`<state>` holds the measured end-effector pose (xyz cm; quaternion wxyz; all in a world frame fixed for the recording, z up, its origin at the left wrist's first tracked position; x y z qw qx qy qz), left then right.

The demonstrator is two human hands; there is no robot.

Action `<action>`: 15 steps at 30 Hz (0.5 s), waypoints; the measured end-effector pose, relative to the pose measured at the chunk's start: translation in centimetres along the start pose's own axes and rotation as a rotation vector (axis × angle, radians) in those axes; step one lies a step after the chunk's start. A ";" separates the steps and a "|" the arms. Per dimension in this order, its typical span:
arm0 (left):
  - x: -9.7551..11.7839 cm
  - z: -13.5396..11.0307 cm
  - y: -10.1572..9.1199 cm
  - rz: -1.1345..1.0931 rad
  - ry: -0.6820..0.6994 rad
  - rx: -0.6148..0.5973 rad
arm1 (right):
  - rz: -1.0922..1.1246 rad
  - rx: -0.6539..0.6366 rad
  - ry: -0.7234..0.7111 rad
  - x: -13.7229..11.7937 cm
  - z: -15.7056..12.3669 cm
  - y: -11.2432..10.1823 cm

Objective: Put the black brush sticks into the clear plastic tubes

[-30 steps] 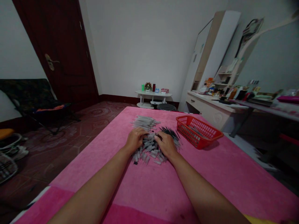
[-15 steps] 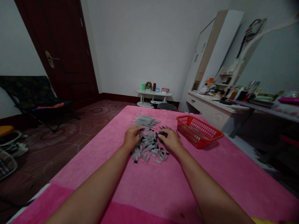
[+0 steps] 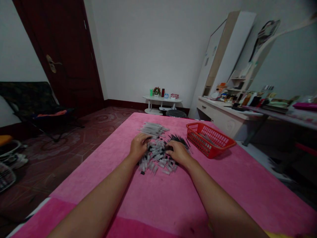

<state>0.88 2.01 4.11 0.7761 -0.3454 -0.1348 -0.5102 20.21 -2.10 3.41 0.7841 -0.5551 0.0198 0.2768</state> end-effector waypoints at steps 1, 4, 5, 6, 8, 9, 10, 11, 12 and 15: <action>0.0 0.2 -0.4 -0.055 -0.036 0.064 | 0.016 0.039 0.032 0.2 0.0 -0.2; 0.0 0.8 -1.5 -0.334 -0.200 0.247 | 0.116 0.166 0.126 0.7 0.1 -0.7; -0.1 0.9 -1.5 -0.469 -0.258 0.278 | 0.163 0.201 0.137 0.8 0.2 -0.8; -0.2 1.0 -1.3 -0.597 -0.319 0.297 | 0.213 0.230 0.135 0.7 0.3 -0.8; -0.5 0.9 -0.6 -0.818 -0.449 0.290 | 0.307 0.274 0.118 0.5 0.5 -0.8; -0.6 0.8 -0.1 -0.901 -0.511 0.274 | 0.345 0.286 0.106 0.3 0.6 -0.8; -0.8 0.7 0.4 -0.967 -0.567 0.256 | 0.374 0.291 0.096 0.1 0.7 -0.8; -1.0 0.5 0.8 -1.016 -0.612 0.241 | 0.392 0.293 0.089 -0.2 0.7 -0.8; -1.1 0.3 1.1 -1.051 -0.645 0.228 | 0.401 0.291 0.086 -0.4 0.8 -0.8; -1.1 -0.1 1.7 -1.098 -0.687 0.206 | 0.404 0.279 0.082 -0.8 0.8 -0.8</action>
Point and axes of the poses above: each hand's wrist, its own z-axis towards the middle knuckle, its own y-axis out of the palm, x = y × z, the point moved 6 cm from there along z, towards the middle knuckle, and after that the axes turned 5 degrees about -y, right-handed, at the moved point
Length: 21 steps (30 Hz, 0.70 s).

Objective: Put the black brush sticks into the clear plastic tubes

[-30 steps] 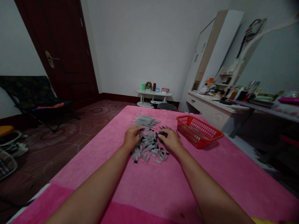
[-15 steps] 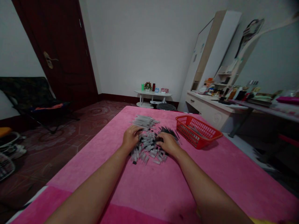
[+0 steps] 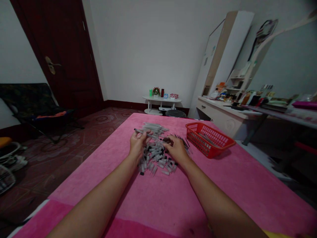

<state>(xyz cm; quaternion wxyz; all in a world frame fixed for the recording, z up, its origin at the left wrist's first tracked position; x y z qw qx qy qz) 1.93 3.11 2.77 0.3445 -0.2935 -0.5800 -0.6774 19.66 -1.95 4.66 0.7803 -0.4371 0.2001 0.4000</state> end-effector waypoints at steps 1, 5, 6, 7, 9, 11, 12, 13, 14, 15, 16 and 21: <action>-0.1 -0.1 0.1 -0.005 -0.008 -0.003 | 0.001 -0.006 -0.005 -0.1 0.0 0.0; -0.2 -0.5 0.5 -0.024 -0.045 0.003 | 0.002 -0.006 -0.015 -0.3 -0.1 0.1; -0.2 -0.6 0.5 -0.025 -0.051 0.005 | -0.001 -0.002 -0.016 -0.3 -0.1 0.1; -0.2 -0.7 0.6 -0.025 -0.058 0.005 | -0.006 0.001 -0.018 -0.4 -0.1 0.1; -0.2 -0.9 0.8 -0.022 -0.074 -0.001 | -0.021 0.003 -0.029 -0.6 -0.1 0.0; -0.4 -1.1 1.0 -0.019 -0.110 -0.019 | -0.046 0.006 -0.047 -0.8 0.0 -0.1; -0.5 -1.2 1.1 -0.018 -0.131 -0.031 | -0.065 0.009 -0.058 -1.0 0.0 -0.2; -0.6 -1.2 1.2 -0.017 -0.150 -0.044 | -0.088 0.014 -0.070 -1.2 0.0 -0.3; -0.8 -1.2 1.2 -0.017 -0.167 -0.054 | -0.112 0.017 -0.083 -1.4 0.0 -0.5; -0.9 -1.2 1.3 -0.017 -0.179 -0.057 | -0.137 0.022 -0.096 -1.7 -0.1 -0.6; -1.0 -1.2 1.3 -0.018 -0.186 -0.055 | -0.161 0.025 -0.109 -1.9 -0.1 -0.7; -1.4 -0.9 1.2 -0.037 -0.206 -0.055 | -0.240 0.035 -0.140 -3.0 -0.1 -1.3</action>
Point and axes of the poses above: each hand's wrist, its own z-axis towards the middle knuckle, its own y-axis out of the palm, x = y × z, the point moved 6 cm from there along z, towards the middle knuckle, and after that the axes turned 5 degrees about -y, right-handed, at the moved point
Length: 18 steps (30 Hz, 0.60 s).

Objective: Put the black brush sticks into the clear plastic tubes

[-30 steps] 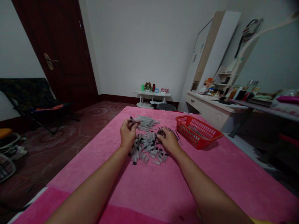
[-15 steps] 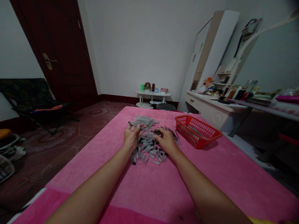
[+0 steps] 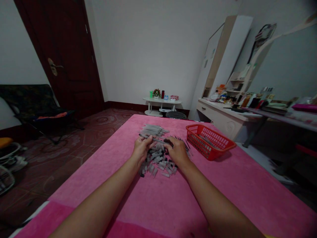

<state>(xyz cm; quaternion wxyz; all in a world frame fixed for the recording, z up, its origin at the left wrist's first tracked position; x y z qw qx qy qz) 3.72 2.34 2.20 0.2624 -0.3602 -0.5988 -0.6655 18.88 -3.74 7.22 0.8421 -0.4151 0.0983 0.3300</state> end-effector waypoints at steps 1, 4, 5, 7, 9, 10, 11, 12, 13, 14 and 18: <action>0.0 0.1 0.0 -0.004 0.001 -0.008 | -0.005 -0.005 -0.005 -0.1 0.0 -0.1; 0.1 0.1 0.3 0.001 0.016 -0.035 | 0.005 -0.011 0.012 -0.2 0.2 -0.4; 0.2 0.0 0.4 0.006 0.021 -0.042 | 0.018 -0.008 0.026 -0.1 0.2 -0.5; 0.3 -0.2 0.6 0.016 0.027 -0.058 | 0.056 -0.001 0.053 0.0 0.3 -0.6; 0.5 -0.4 0.7 0.020 0.029 -0.074 | 0.105 -0.005 0.078 0.1 0.4 -0.5; 0.5 -0.6 0.8 0.023 0.030 -0.081 | 0.136 -0.009 0.101 0.2 0.5 -0.4; 0.6 -0.7 0.9 0.027 0.032 -0.089 | 0.179 -0.020 0.136 0.3 0.5 -0.2; 0.6 -0.8 1.0 0.033 0.037 -0.099 | 0.236 -0.035 0.185 0.6 0.5 -0.1; 0.7 -1.0 1.2 0.042 0.045 -0.111 | 0.308 -0.056 0.251 0.8 0.4 0.2; 0.8 -1.1 1.3 0.054 0.052 -0.125 | 0.392 -0.086 0.328 1.1 0.3 0.4; 0.8 -1.5 1.9 0.109 0.058 -0.196 | 0.704 -0.253 0.568 1.4 -0.4 1.0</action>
Point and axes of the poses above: each hand's wrist, its own z-axis towards the middle knuckle, its own y-axis out of the palm, x = y × z, the point moved 6 cm from there along z, towards the middle knuckle, and after that the axes turned 5 degrees about -y, right-handed, at the moved point
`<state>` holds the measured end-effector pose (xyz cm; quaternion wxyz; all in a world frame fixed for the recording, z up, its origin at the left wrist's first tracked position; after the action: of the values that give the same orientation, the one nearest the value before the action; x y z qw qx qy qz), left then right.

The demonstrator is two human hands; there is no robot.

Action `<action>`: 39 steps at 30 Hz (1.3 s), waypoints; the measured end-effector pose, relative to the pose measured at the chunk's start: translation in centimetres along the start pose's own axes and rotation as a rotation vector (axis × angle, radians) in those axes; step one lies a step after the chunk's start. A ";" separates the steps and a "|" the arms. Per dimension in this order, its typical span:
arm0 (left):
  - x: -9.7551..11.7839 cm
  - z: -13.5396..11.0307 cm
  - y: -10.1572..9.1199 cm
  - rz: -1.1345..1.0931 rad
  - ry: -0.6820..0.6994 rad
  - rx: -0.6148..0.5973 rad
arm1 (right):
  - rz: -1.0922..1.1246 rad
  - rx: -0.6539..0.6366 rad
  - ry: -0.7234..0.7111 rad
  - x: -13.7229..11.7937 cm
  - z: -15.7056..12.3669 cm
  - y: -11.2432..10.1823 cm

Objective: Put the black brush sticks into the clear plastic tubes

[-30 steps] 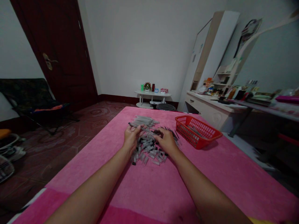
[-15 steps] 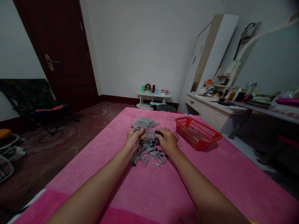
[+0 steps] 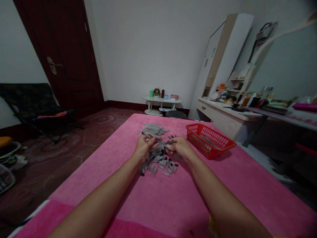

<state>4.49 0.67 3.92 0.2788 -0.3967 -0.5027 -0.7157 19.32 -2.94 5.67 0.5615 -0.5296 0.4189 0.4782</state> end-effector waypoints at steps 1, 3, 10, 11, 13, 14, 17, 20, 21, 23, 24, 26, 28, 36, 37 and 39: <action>0.0 0.0 0.1 0.006 0.000 -0.015 | 0.038 -0.038 0.025 -0.1 -0.1 0.0; 0.0 0.0 0.2 0.004 0.004 -0.042 | 0.109 -0.093 0.060 -0.4 -0.4 -0.1; 0.6 0.2 0.9 -0.010 0.025 -0.105 | 0.358 -0.206 0.228 -0.5 -0.9 0.6; 0.7 0.2 0.9 0.009 0.024 -0.100 | 0.357 -0.197 0.216 -0.7 -0.8 0.5; 1.0 0.5 0.6 0.078 0.032 -0.078 | 0.335 -0.136 0.150 -1.4 -0.5 -0.4; 1.2 0.7 0.3 0.126 0.046 -0.055 | 0.314 -0.074 0.099 -1.9 -0.3 -1.4; 1.7 1.3 -1.8 0.295 0.115 0.066 | 0.128 0.279 -0.112 -3.7 -0.2 -7.0; 1.7 1.8 -4.2 0.424 0.158 0.184 | -0.428 0.734 -0.229 -5.2 -2.1 -13.7; 1.5 1.9 -4.9 0.454 0.154 0.207 | -0.649 0.852 -0.175 -5.2 -2.8 -15.4; 0.9 2.0 -5.9 0.540 0.142 0.216 | -0.930 0.948 -0.004 -4.2 -3.7 -18.0; 0.7 2.1 -6.1 0.590 0.139 0.209 | -1.004 0.948 0.076 -3.5 -4.0 -18.9; 0.1 2.3 -6.4 0.685 0.131 0.181 | -1.081 0.918 0.184 -2.1 -4.1 -19.8; -0.4 2.4 -6.4 0.776 0.123 0.129 | -1.108 0.895 0.230 -1.0 -4.0 -20.1; -2.0 2.6 -5.8 1.062 0.132 -0.061 | -1.189 0.811 0.276 -1.1 -3.5 -19.4; -2.0 2.6 -5.9 1.066 0.136 -0.055 | -1.203 0.826 0.215 -1.6 -3.4 -18.9; -2.1 2.6 -5.9 1.054 0.138 -0.042 | -1.208 0.873 0.025 -2.9 -3.3 -17.6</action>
<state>1.63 5.18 -0.37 0.6252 -0.5530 -0.2013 -0.5127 36.18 -6.14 11.66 0.8812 -0.4017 0.2130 -0.1297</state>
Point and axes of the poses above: each hand's wrist, its own z-axis towards the middle knuckle, its own y-axis out of the palm, x = y × z, the point moved 6 cm from there along z, towards the middle knuckle, and after that the axes turned 5 degrees about -y, right-handed, at the moved point
